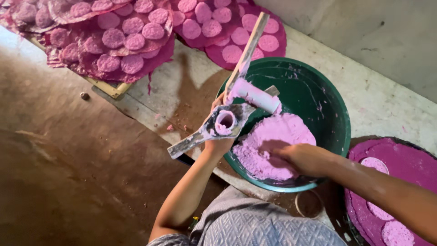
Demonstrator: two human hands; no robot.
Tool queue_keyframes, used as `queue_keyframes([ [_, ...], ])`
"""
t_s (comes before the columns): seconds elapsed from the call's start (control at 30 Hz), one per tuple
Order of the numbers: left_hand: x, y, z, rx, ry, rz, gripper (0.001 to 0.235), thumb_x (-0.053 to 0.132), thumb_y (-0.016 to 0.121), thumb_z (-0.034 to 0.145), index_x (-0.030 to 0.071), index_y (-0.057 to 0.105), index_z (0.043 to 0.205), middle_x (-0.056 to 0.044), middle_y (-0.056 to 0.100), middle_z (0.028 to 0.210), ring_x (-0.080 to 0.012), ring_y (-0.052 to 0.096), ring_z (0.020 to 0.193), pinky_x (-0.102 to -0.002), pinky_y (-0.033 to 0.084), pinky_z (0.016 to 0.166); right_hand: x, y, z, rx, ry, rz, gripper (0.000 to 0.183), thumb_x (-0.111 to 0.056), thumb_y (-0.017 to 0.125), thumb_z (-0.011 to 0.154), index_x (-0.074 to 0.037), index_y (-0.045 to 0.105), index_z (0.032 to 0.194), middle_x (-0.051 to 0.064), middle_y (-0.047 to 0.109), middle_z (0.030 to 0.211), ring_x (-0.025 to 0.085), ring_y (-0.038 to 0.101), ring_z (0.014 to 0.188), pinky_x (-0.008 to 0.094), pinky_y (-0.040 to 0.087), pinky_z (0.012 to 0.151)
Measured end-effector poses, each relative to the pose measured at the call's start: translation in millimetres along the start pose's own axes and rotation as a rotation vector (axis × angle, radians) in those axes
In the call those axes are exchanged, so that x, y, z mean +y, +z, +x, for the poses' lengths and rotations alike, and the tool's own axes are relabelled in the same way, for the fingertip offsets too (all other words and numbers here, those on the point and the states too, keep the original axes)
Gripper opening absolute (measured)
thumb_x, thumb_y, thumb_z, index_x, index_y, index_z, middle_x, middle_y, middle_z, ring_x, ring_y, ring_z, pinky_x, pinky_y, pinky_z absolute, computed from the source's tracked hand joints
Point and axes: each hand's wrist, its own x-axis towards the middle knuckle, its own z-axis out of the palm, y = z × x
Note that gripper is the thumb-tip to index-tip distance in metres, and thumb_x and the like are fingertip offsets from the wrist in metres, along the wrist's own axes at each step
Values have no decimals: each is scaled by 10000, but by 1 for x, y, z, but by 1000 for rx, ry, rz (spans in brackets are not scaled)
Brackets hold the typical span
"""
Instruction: The person uses a wooden press tool to form small circular patterns onto a pink paste on a circular tray, then removes a sheet of formed cakes and places it with others.
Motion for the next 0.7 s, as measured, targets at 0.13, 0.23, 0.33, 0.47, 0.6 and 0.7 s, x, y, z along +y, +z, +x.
queue_keyframes([
  [0.13, 6, -1, 2, -26, -57, 63, 484, 200, 837, 852, 64, 648, 1277, -113, 619, 1405, -207, 690, 1117, -300, 547, 938, 0, 8, -31, 128, -290, 289, 615, -57, 626, 893, -171, 543, 1492, 147, 604, 1405, 247, 671, 1205, 398, 541, 884],
  [0.23, 10, 0, 3, -23, -48, 60, 537, 205, 827, 849, 53, 623, 1321, -111, 617, 1395, -204, 683, 1125, -300, 542, 936, 8, 17, -51, 278, -630, 262, 505, 24, 629, 893, 20, 571, 1394, 189, 472, 1589, 387, 415, 1450, 456, 405, 1099],
  [0.33, 11, 1, 0, -33, -107, -16, 610, 214, 817, 854, 55, 578, 1391, -89, 646, 1368, -178, 694, 1113, -290, 546, 935, 19, 31, -74, 341, -704, 347, 483, 90, 570, 858, 51, 595, 1339, 231, 489, 1592, 401, 457, 1432, 434, 457, 1074],
  [0.47, 19, 0, 3, -63, -28, -5, 476, 199, 821, 896, 127, 621, 1322, -97, 645, 1426, -169, 710, 1144, -288, 569, 967, 40, 37, -117, 142, -93, 360, 392, -123, 623, 901, -82, 698, 1283, 114, 754, 1041, 209, 732, 935, 358, 582, 801],
  [0.6, 56, 8, 9, -116, -62, 110, 782, 325, 870, 776, 92, 526, 1439, -100, 684, 1268, -206, 713, 1082, -302, 560, 930, 74, 11, -170, 103, 92, 685, 371, -243, 617, 1001, -108, 703, 1337, 102, 512, 688, 195, 464, 585, 384, 453, 554],
  [0.7, 84, 3, 13, -519, -7, 256, 906, 314, 851, 683, 155, 487, 1497, -116, 663, 1325, -306, 685, 1079, -381, 538, 870, 84, -3, -170, 131, 39, 909, 344, -213, 628, 1022, -66, 705, 1324, 114, 459, 664, 218, 464, 541, 406, 413, 482],
])
